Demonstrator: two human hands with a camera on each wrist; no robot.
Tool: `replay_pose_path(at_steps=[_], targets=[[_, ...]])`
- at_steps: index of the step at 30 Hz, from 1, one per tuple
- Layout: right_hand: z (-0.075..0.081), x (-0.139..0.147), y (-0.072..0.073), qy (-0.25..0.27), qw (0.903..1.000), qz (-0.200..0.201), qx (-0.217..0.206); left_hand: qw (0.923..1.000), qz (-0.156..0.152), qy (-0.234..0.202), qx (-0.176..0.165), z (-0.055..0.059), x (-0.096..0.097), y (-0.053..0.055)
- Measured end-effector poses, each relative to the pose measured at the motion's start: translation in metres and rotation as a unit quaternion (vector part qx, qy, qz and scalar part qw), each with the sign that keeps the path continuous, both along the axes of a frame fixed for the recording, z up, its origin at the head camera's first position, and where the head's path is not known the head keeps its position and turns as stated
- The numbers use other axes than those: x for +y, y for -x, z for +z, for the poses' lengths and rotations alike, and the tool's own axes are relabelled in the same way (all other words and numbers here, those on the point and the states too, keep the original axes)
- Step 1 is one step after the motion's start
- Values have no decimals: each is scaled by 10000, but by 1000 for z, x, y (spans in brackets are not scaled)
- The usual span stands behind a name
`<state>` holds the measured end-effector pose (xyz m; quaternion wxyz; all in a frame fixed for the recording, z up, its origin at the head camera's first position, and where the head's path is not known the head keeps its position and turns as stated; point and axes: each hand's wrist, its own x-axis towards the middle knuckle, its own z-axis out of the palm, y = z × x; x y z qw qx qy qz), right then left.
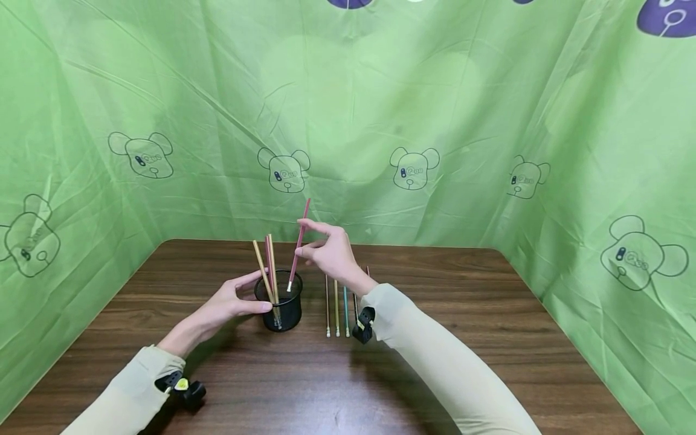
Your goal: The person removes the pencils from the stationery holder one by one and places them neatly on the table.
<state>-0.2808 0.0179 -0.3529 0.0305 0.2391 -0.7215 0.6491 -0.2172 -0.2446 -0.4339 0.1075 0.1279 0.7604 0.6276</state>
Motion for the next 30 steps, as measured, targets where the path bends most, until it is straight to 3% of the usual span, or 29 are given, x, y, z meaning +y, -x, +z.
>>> replay_pose_path(at_steps=[19,30], targets=[[17,26,-3,-99,9998,129,140,10000,51,21,76,-2,-1,-1],[3,63,0,-296,9991,-102,-301,9999,110,38,60,1,0,-1]])
